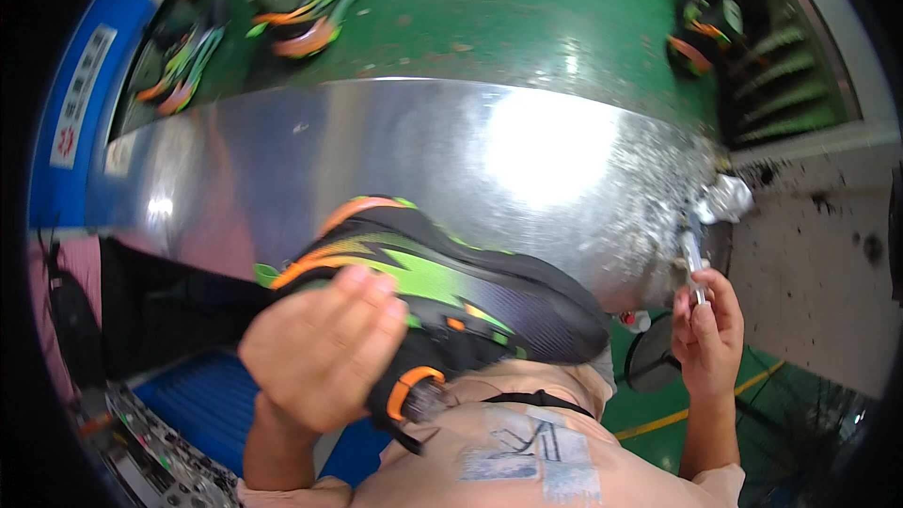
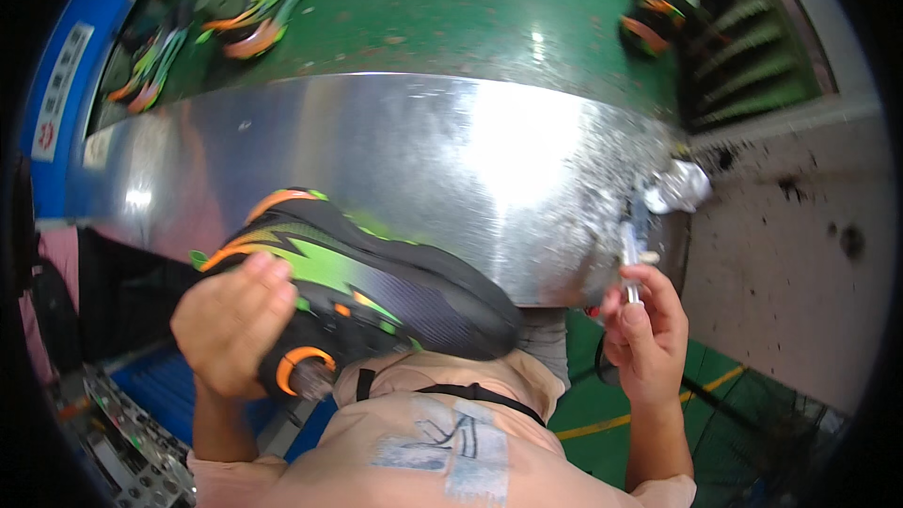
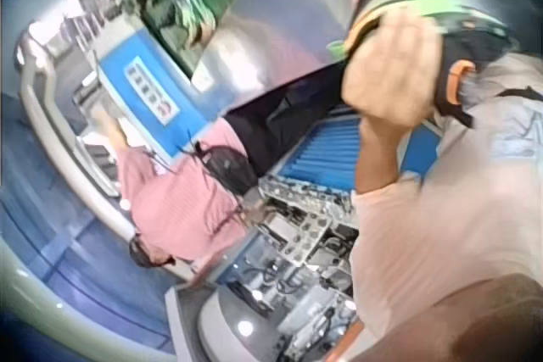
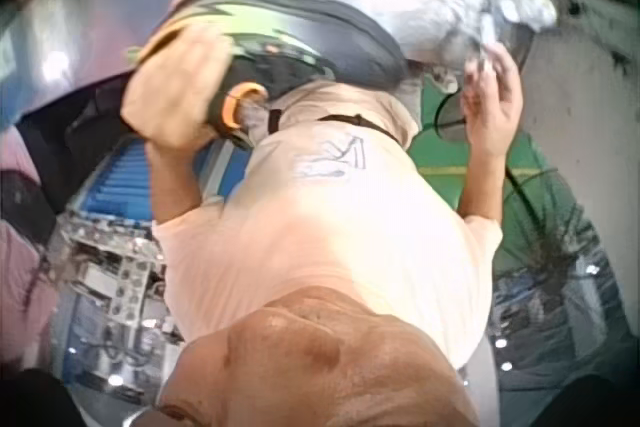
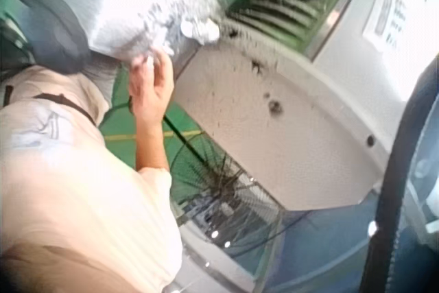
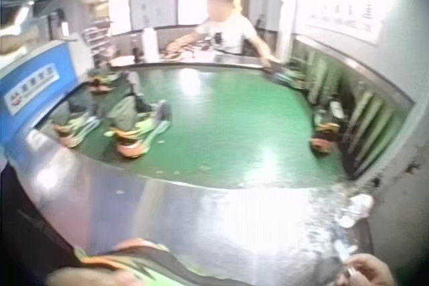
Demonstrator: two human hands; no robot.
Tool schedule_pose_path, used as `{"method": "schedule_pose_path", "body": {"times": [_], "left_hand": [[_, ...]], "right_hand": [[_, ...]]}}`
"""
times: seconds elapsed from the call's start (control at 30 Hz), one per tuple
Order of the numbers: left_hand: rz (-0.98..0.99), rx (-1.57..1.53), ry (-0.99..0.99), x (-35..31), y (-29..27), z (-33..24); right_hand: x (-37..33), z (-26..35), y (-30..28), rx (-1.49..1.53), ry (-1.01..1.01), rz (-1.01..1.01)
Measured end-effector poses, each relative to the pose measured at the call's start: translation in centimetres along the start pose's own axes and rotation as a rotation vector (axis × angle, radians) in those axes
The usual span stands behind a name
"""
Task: The person applies a liquid from a syringe to the seam of a shoe, moving the applicator along the edges, and then places the shoe on a conveyor belt.
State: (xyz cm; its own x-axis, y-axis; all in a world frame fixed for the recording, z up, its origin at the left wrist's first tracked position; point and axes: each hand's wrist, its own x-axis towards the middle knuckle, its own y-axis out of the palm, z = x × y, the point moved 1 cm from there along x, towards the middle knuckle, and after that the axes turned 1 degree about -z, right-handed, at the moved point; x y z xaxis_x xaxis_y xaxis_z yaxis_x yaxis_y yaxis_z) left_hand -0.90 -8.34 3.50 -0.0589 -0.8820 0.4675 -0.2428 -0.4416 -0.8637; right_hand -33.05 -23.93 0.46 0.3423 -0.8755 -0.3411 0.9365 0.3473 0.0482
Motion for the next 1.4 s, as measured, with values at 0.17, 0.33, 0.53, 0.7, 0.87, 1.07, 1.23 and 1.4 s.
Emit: {"method": "schedule_pose_path", "body": {"times": [0.17, 0.33, 0.53, 0.7, 0.87, 1.07, 1.23, 1.4], "left_hand": [[-0.067, 0.015, -0.054, -3.0, 0.7, -0.8], [-0.083, 0.040, -0.097, -4.8, 0.7, -1.0], [-0.058, -0.008, -0.071, -4.9, 1.1, -0.7], [-0.032, 0.018, -0.055, -5.2, 1.0, -0.7], [-0.072, -0.009, -0.052, -5.9, 1.3, -0.4], [0.084, -0.017, -0.065, -5.3, -0.1, -0.4], [0.017, 0.005, -0.072, -5.7, 0.6, -0.8], [0.039, 0.005, -0.129, -6.7, 0.1, -1.6]], "right_hand": [[0.5, 2.2, 3.2, -0.210, -0.037, 0.206], [3.8, 6.6, 13.1, 0.298, -0.012, 0.739], [4.9, 6.2, 18.8, 0.120, 0.279, 0.775], [5.3, 5.3, 19.9, 0.137, 0.343, 0.755], [6.0, 5.3, 20.3, 0.073, 0.297, 0.889], [4.3, 6.0, 19.8, 0.001, 0.278, 0.802], [3.2, 6.1, 16.8, -0.008, 0.298, 0.713], [2.3, 6.2, 15.3, -0.033, 0.293, 0.697]]}}
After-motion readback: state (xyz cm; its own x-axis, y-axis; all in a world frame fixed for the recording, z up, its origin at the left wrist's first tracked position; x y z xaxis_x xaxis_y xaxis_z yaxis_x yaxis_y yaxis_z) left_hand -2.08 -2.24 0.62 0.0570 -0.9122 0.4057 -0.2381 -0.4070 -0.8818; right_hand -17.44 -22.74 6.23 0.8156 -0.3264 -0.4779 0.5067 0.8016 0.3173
